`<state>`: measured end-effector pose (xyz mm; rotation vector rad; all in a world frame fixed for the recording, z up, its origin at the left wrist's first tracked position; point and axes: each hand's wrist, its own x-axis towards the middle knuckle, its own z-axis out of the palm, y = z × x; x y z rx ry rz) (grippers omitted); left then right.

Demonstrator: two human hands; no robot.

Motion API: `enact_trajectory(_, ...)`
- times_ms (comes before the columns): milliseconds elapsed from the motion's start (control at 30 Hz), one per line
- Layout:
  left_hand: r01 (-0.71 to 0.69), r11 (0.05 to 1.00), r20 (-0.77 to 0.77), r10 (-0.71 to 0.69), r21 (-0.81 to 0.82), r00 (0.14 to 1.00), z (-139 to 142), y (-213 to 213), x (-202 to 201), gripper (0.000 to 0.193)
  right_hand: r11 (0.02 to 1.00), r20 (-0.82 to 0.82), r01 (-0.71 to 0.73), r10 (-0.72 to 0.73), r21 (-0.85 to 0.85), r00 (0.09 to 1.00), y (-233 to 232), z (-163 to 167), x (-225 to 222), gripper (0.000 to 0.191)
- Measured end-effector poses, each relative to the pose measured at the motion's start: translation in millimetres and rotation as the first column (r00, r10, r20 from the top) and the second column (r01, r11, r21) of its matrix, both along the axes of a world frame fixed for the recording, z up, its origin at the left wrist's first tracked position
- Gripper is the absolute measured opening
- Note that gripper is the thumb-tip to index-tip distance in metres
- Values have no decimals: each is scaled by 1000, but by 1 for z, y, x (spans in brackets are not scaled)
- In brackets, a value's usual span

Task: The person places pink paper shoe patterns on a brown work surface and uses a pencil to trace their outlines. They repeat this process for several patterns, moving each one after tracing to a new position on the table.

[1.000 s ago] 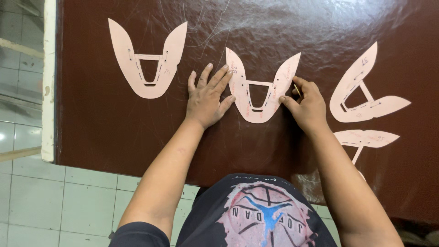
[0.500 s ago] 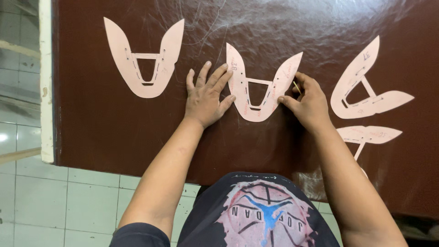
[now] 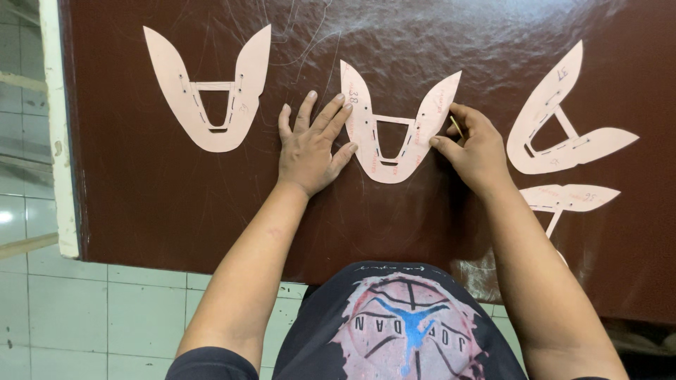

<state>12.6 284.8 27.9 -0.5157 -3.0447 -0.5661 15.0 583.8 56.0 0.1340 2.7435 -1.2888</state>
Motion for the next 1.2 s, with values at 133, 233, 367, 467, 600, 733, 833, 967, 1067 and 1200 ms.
enact_trajectory(133, -5, 1000, 1, 5, -7, 1000, -1, 0, 0, 64, 1000, 4, 7, -7, 3, 1000, -1, 1, 0, 62)
enact_trajectory(233, -7, 1000, 10, 7, -6, 1000, -1, 1, 1, 64, 1000, -5, -4, 4, 20, 1000, -1, 3, 0, 62)
enact_trajectory(367, -7, 1000, 12, 7, -8, 1000, -1, 3, -1, 64, 1000, 10, 9, -9, 14, 1000, -2, 6, 0, 61)
enact_trajectory(467, -13, 1000, 20, 14, -25, 1000, 0, 2, 1, 65, 1000, 19, 12, -12, -2, 1000, -3, 7, -1, 62)
enact_trajectory(600, -14, 1000, 5, 14, -22, 1000, 0, 2, 1, 64, 1000, 18, 12, -12, 14, 1000, -1, 4, -1, 63)
enact_trajectory(733, -7, 1000, -7, 7, -28, 1000, -1, 4, 1, 63, 1000, -17, -6, 6, 29, 1000, 3, -2, -1, 65)
enact_trajectory(833, -5, 1000, -8, 5, -29, 1000, -1, 4, 1, 63, 999, -13, -6, 6, 38, 1000, 5, -4, -2, 65)
enact_trajectory(967, -5, 1000, -4, 5, -15, 1000, 0, 4, 1, 64, 998, -12, -1, 2, 59, 1000, 6, -4, -1, 66)
enact_trajectory(1067, -3, 1000, -2, 3, -24, 1000, -1, 5, -1, 64, 998, -15, -8, 8, 63, 1000, 6, -3, -2, 65)
enact_trajectory(1200, 1, 1000, -3, -1, -26, 1000, 0, 6, -1, 66, 999, -5, -6, 7, 42, 1000, 5, -2, -2, 65)
